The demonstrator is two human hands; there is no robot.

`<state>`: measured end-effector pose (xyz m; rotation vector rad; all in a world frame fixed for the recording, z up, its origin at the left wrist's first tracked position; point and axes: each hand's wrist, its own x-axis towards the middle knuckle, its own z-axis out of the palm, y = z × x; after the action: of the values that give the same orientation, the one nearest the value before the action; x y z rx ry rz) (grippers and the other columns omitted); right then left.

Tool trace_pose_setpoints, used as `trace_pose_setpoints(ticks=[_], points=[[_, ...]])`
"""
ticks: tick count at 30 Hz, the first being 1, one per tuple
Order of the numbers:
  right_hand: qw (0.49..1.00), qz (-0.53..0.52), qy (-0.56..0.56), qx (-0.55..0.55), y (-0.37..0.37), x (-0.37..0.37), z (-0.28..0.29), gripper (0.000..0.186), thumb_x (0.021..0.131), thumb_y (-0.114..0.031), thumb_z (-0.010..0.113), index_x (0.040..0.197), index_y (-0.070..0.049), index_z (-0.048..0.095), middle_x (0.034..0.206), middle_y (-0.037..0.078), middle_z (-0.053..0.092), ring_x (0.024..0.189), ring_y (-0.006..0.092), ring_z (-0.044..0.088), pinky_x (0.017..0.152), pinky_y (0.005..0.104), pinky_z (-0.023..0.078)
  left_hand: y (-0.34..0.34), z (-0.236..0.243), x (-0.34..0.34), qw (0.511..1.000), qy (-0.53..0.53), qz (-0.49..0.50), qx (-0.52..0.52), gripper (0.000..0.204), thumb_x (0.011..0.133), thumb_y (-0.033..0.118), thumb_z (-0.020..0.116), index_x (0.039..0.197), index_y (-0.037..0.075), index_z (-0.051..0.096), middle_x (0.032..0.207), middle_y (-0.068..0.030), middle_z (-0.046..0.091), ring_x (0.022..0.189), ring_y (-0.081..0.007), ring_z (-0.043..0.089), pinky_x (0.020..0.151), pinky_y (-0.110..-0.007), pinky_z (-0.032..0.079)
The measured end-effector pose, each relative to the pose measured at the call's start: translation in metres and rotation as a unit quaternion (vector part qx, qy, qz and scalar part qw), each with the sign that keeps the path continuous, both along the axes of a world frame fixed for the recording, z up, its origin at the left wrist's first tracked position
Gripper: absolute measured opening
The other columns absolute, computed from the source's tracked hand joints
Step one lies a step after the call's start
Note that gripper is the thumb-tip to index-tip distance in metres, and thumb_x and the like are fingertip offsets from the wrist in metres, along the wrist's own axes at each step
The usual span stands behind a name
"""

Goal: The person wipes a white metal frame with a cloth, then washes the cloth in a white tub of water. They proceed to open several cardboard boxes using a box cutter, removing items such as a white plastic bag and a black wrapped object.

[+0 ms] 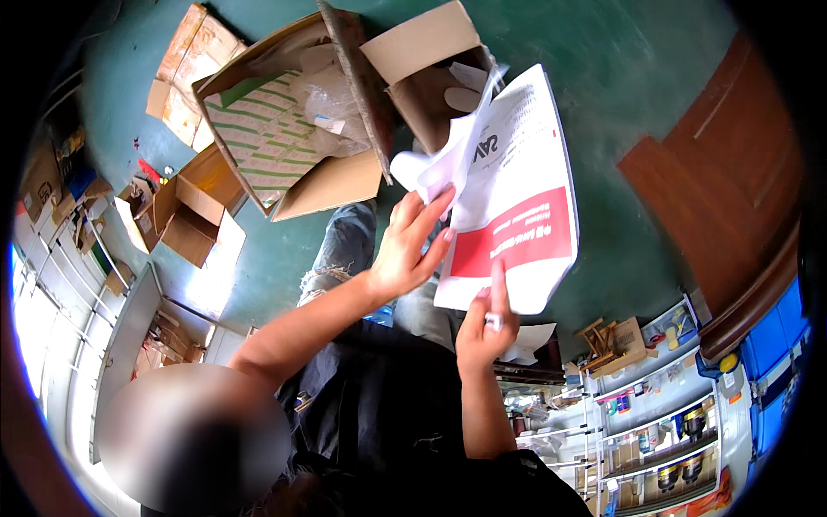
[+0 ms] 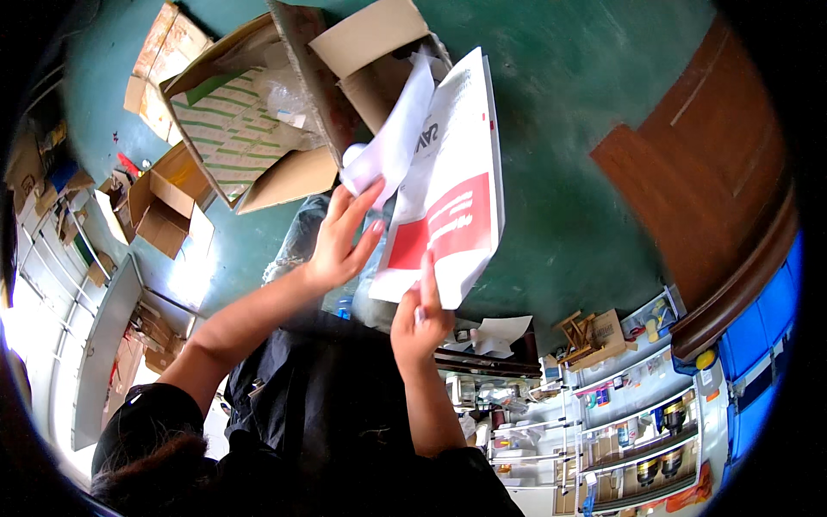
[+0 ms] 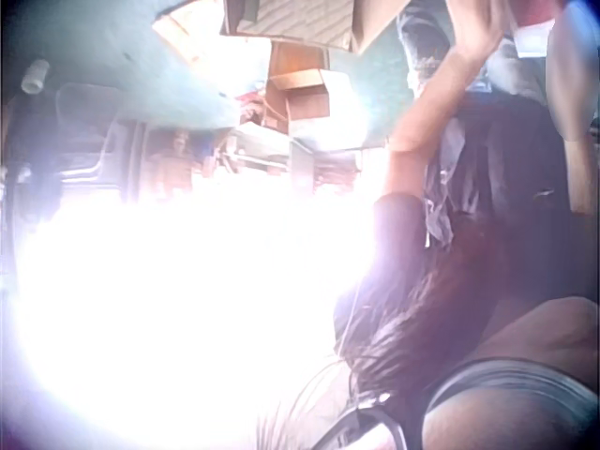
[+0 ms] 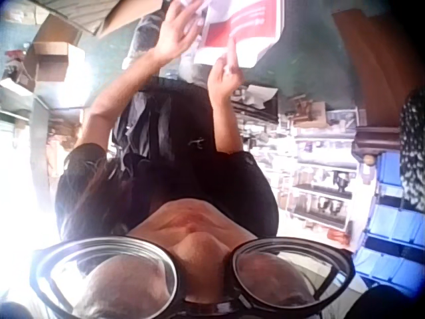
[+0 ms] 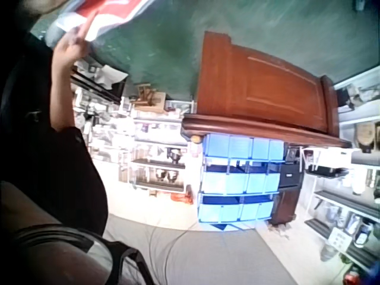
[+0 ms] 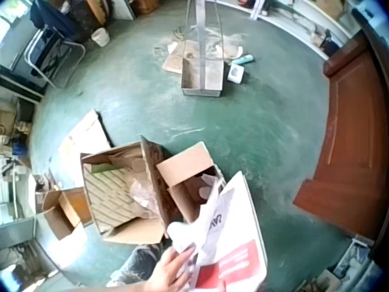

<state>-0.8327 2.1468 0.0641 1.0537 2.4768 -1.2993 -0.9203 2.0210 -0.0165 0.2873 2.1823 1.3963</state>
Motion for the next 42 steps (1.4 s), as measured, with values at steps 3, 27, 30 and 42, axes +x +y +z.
trace_pose_setpoints(ticks=[3,27,30,42], points=[[0.989,0.084,0.124,-0.012,-0.029,0.001,0.013,0.029,0.081,0.001,0.058,0.109,0.005,0.066,0.098,0.018,0.069,0.083,0.0310,0.069,0.071,0.0358,0.053,-0.037,0.042,0.009,0.997,0.030,0.065,0.005,0.052,0.083,0.003,0.060,0.133,-0.004,0.049,0.128,-0.0247,0.049,0.114,-0.0381,0.049,0.102,-0.041,0.035],[0.812,0.486,-0.283,0.155,0.028,-0.149,-0.336,0.023,0.089,-0.017,0.059,0.106,-0.006,0.070,0.114,0.019,0.065,0.108,0.0361,0.062,0.088,0.0473,0.052,-0.259,-0.074,0.082,0.893,-0.274,0.357,-0.034,0.037,0.098,0.017,0.056,0.133,0.006,0.052,0.138,-0.0048,0.051,0.118,-0.0181,0.055,0.096,-0.029,0.043],[0.762,0.489,-0.391,0.166,0.010,-0.163,-0.379,0.025,0.091,-0.017,0.056,0.110,-0.011,0.071,0.119,0.016,0.065,0.110,0.0346,0.063,0.087,0.0440,0.054,-0.240,-0.081,0.082,0.887,-0.299,0.351,-0.007,0.030,0.099,0.010,0.054,0.128,0.003,0.055,0.129,-0.0070,0.057,0.117,-0.0190,0.056,0.098,-0.030,0.042],[0.723,0.544,-0.310,0.292,0.037,-0.128,-0.528,0.023,0.092,-0.018,0.052,0.097,-0.016,0.074,0.106,0.008,0.071,0.097,0.0241,0.070,0.070,0.0409,0.058,-0.074,-0.155,-0.011,0.963,-0.237,0.125,-0.023,0.043,0.097,0.021,0.059,0.130,-0.005,0.050,0.109,-0.0182,0.067,0.089,-0.0209,0.068,0.078,-0.033,0.054]])
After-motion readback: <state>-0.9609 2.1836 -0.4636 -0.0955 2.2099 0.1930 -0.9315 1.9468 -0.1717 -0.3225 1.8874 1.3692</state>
